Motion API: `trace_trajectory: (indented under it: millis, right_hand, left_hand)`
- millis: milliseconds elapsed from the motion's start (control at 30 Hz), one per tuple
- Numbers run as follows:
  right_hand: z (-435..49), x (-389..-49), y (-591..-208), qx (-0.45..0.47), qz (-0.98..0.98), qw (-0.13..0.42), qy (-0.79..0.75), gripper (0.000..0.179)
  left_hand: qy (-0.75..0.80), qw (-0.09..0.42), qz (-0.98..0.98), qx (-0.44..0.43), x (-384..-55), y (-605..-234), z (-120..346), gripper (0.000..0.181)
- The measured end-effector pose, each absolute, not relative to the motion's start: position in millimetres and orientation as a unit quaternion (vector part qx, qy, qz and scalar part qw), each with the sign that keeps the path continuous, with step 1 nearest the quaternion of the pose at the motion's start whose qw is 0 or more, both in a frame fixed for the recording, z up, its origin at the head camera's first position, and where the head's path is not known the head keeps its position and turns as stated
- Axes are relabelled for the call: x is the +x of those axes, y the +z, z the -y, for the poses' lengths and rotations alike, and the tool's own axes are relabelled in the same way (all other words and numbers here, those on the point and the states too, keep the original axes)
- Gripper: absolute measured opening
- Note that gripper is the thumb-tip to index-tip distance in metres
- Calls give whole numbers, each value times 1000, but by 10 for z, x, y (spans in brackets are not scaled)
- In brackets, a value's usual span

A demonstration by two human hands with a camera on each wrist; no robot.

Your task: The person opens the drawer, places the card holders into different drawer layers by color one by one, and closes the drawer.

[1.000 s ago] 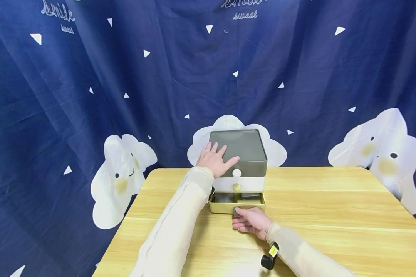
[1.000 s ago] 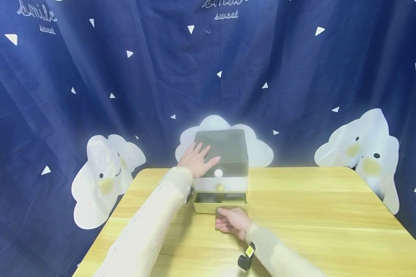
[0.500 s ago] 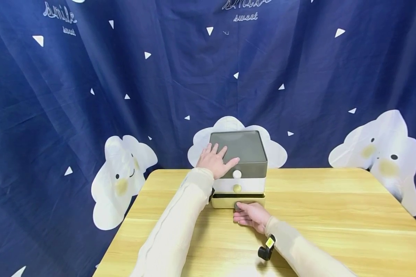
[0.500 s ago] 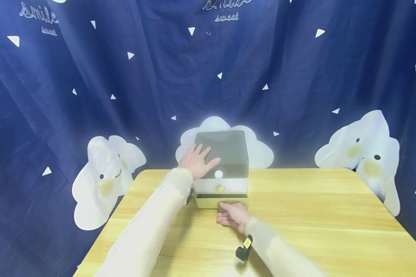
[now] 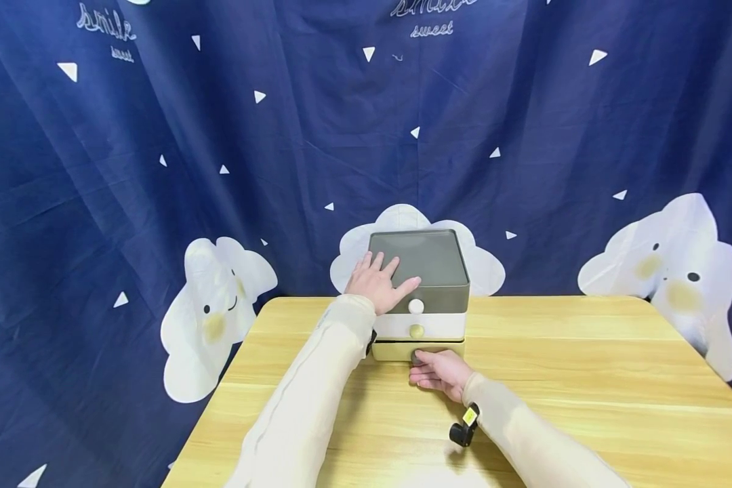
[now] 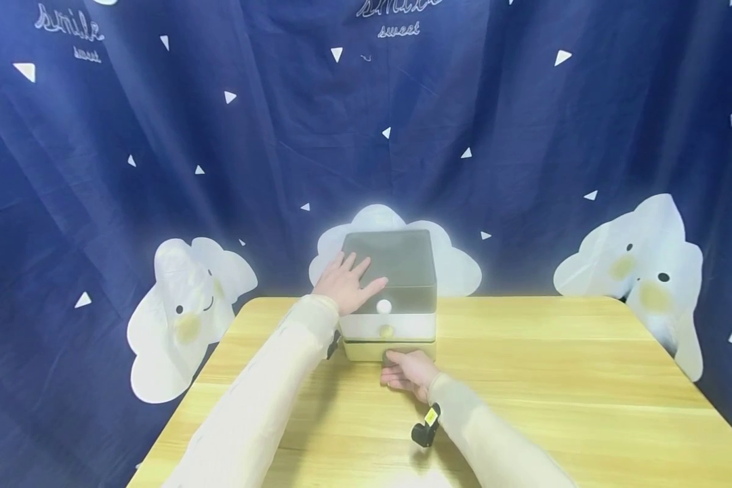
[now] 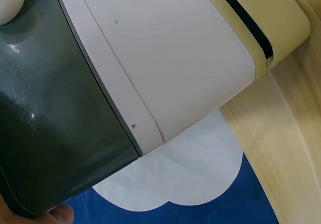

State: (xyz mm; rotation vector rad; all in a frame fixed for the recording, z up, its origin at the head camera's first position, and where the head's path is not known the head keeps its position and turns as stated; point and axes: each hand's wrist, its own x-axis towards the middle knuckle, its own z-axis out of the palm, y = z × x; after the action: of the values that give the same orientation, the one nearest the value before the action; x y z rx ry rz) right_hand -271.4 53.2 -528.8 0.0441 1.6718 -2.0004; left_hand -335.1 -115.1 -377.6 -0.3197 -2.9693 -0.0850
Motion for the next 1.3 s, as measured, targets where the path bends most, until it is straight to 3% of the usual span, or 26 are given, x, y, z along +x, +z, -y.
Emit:
trace_trajectory:
  millis: [600,933,1300]
  right_hand:
    - [-523,-2791,-5268,20,-629,274,-727,43]
    - [-491,-2797,-5264,39,-619,248,-744,38]
    - [-531,-2755,-5301,19,-622,256,-739,43]
  left_hand:
    - [-22,75,991,-109,-3342,-3770,1152,98]
    - [-16,71,991,-115,-3340,-3753,1128,99]
    - [-26,74,990,-114,-3370,-3784,1159,96]
